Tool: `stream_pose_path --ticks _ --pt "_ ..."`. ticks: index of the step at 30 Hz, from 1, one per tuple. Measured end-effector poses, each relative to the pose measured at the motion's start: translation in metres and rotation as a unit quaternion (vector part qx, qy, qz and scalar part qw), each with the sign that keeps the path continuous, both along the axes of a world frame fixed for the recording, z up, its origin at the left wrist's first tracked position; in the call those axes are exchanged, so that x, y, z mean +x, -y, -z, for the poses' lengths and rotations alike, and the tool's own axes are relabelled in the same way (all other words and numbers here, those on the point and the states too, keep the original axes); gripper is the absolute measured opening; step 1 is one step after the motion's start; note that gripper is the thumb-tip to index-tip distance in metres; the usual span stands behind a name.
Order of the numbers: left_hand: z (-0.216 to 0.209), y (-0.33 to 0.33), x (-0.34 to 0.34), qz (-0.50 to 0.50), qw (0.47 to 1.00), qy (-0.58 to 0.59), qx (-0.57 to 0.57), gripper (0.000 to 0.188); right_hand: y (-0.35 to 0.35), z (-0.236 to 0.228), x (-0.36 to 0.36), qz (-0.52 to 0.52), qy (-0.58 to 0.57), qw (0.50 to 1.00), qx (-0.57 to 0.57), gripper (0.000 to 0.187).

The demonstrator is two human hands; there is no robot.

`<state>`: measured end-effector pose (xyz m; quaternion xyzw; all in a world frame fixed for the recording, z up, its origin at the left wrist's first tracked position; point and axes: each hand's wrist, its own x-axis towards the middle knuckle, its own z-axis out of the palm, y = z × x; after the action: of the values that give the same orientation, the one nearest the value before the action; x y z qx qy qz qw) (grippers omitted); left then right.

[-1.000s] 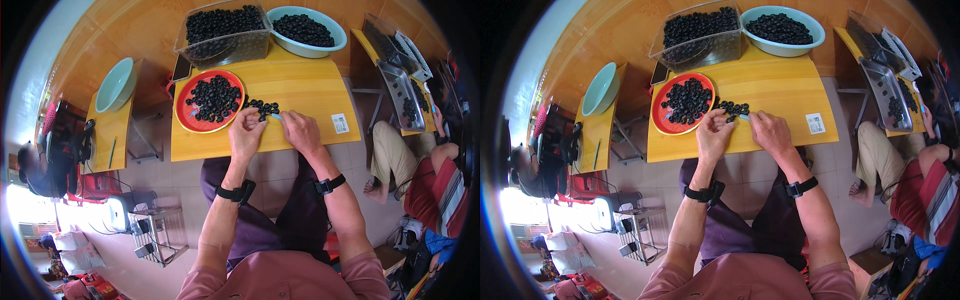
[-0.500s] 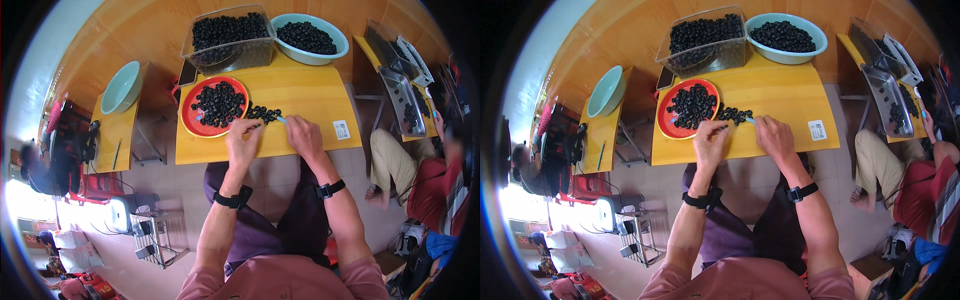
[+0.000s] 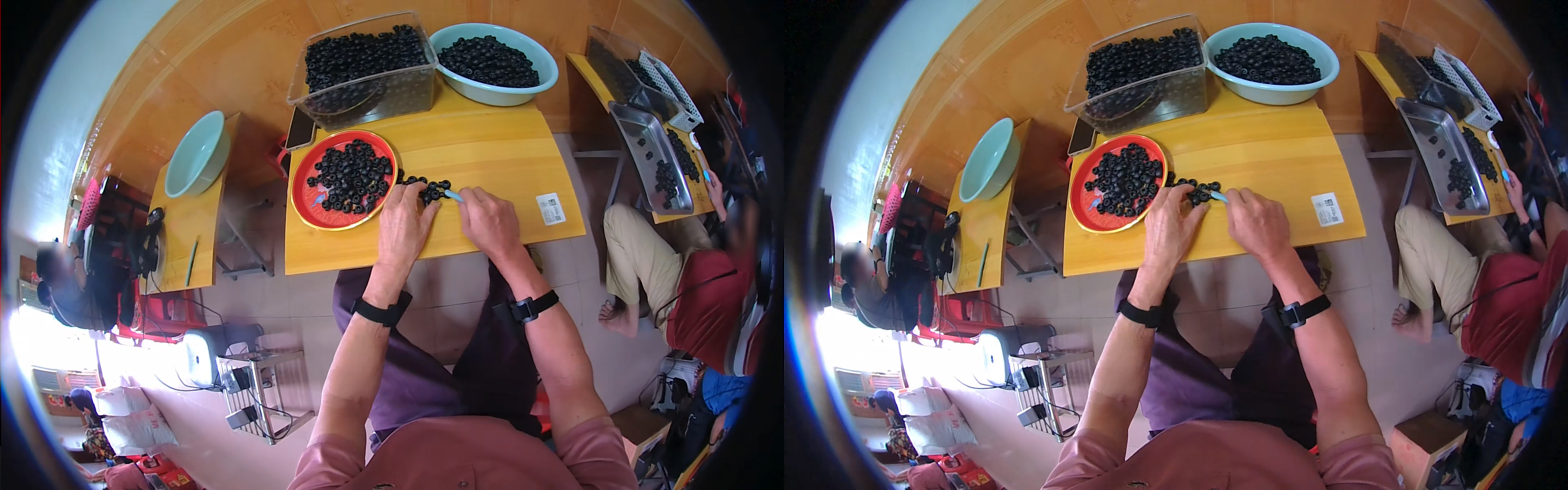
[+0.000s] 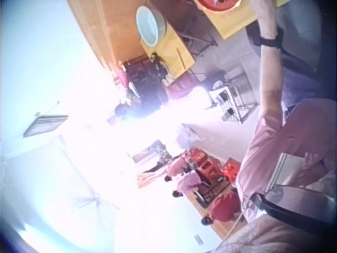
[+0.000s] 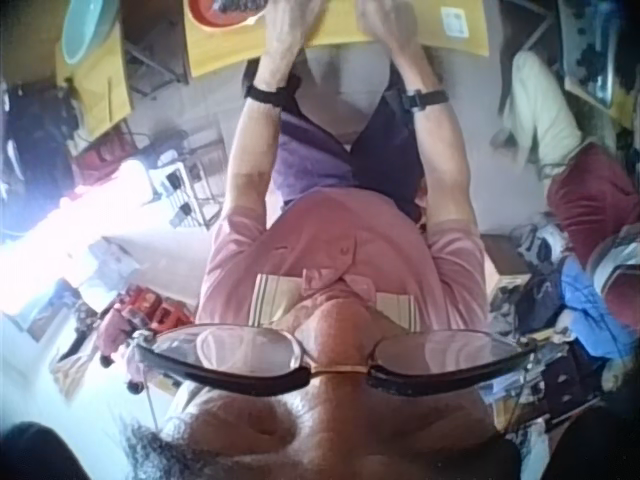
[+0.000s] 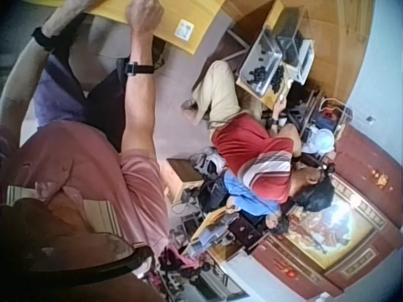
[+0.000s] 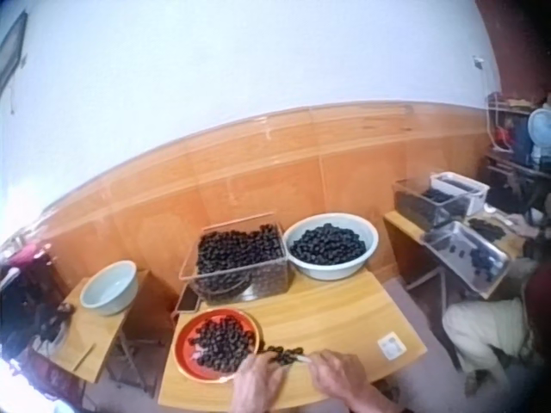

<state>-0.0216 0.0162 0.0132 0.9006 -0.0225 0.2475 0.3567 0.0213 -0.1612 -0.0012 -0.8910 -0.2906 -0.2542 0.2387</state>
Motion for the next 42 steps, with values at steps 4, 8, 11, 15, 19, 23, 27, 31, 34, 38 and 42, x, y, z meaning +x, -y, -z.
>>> stream_pose_path --ticks 4,8,11,15,19,23,27,31,34,38,42 --pt "0.011 0.002 0.006 -0.020 1.000 -0.010 0.007 0.025 0.000 0.000 0.000 0.005 -0.017 1.000 -0.005 0.008" --pt "0.015 0.005 -0.001 -0.017 0.990 -0.005 -0.140 0.020 0.002 0.000 0.000 0.001 -0.017 1.000 0.001 0.009" --pt "0.014 0.009 -0.007 -0.035 0.984 0.006 -0.176 0.022 0.002 0.002 0.001 -0.001 -0.008 1.000 -0.003 0.009" --pt "0.017 0.009 -0.008 -0.045 0.978 0.004 -0.205 0.019 0.003 0.003 0.000 -0.006 -0.004 1.000 -0.010 0.008" --pt "0.021 0.008 -0.009 -0.039 0.965 -0.014 -0.261 0.025 0.003 0.002 -0.001 -0.023 0.014 1.000 -0.002 0.006" --pt "0.020 0.010 -0.010 -0.018 0.970 -0.028 -0.240 0.033 0.003 -0.005 -0.006 -0.047 0.023 0.998 -0.016 0.005" --pt "0.020 0.011 -0.010 -0.012 0.977 -0.030 -0.211 0.031 0.003 -0.008 -0.006 -0.081 0.031 0.996 -0.010 0.005" --pt "0.019 0.012 -0.011 -0.007 0.976 -0.029 -0.214 0.031 0.004 -0.007 -0.006 -0.087 0.021 0.996 -0.015 0.006" --pt "0.019 0.011 -0.011 -0.004 0.976 -0.032 -0.214 0.032 0.003 -0.007 -0.006 -0.086 0.027 0.996 -0.020 0.005" --pt "0.019 0.011 -0.011 -0.007 0.977 -0.032 -0.210 0.032 0.003 -0.007 -0.006 -0.086 0.023 0.996 -0.021 0.004" --pt "0.020 0.011 -0.012 -0.009 0.978 -0.028 -0.208 0.031 0.003 -0.005 -0.006 -0.083 0.025 0.996 -0.024 0.003"
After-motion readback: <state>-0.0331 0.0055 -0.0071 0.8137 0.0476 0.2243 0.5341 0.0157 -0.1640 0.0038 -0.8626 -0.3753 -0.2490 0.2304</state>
